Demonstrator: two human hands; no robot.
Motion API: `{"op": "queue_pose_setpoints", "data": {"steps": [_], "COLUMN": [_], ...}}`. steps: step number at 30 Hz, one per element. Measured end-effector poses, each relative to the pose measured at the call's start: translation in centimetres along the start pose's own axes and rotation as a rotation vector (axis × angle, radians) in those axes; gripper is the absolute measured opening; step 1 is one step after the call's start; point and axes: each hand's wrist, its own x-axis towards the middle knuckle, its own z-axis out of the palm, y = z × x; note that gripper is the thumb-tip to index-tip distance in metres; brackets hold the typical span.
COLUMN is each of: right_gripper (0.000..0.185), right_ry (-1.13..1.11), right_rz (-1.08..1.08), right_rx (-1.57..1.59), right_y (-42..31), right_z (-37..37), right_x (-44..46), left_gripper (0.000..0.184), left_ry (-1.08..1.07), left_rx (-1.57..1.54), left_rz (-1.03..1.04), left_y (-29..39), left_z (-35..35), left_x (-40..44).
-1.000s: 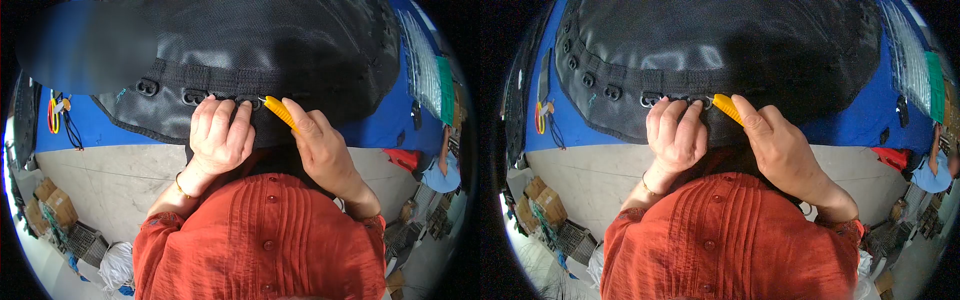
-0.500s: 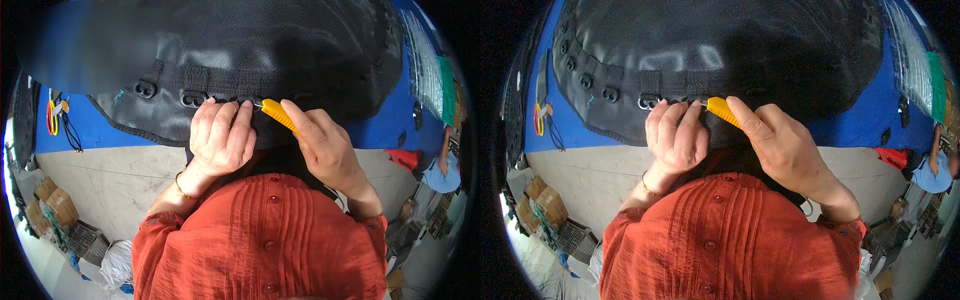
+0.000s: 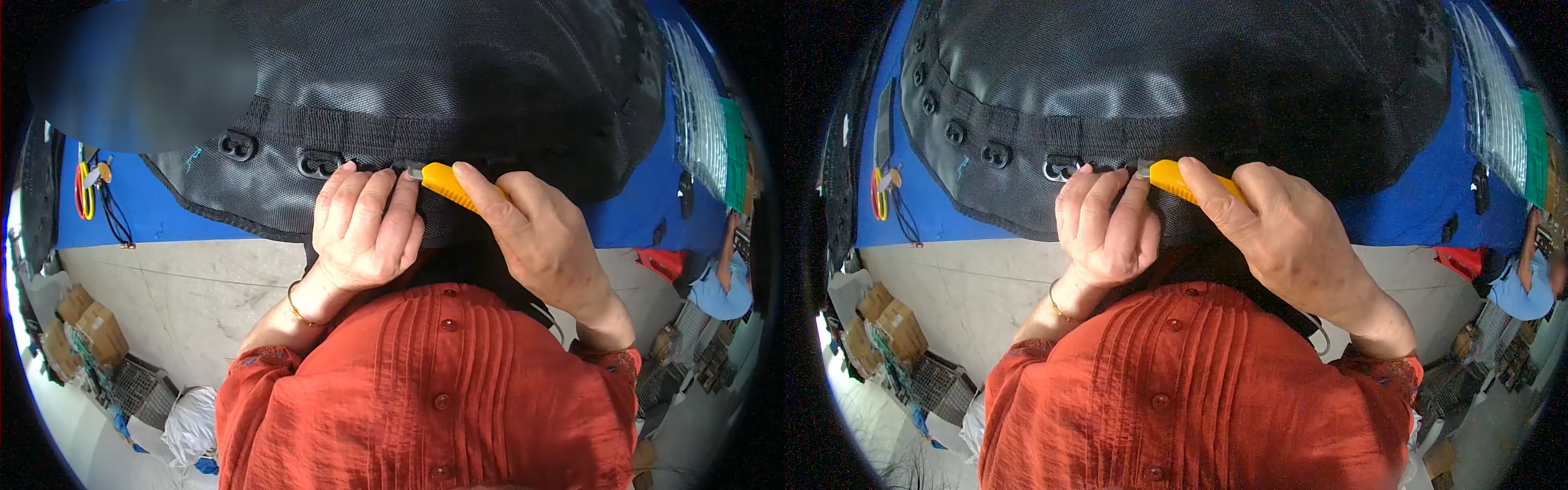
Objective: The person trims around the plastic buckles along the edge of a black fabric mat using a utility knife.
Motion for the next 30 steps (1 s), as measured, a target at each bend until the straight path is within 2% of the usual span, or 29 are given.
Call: {"op": "queue_pose_setpoints", "data": {"steps": [30], "right_gripper": [0.068], "right_ry": [-0.011], "right_rz": [-0.04], "right_rx": [-0.047], "right_y": [0.03], "right_z": [-0.13], "right_x": [0.09], "left_gripper": [0.031], "left_ry": [-0.01], "left_rx": [-0.005], "left_rz": [-0.007], "left_y": [0.03], "left_z": [-0.09], "left_x": [-0.1]}}
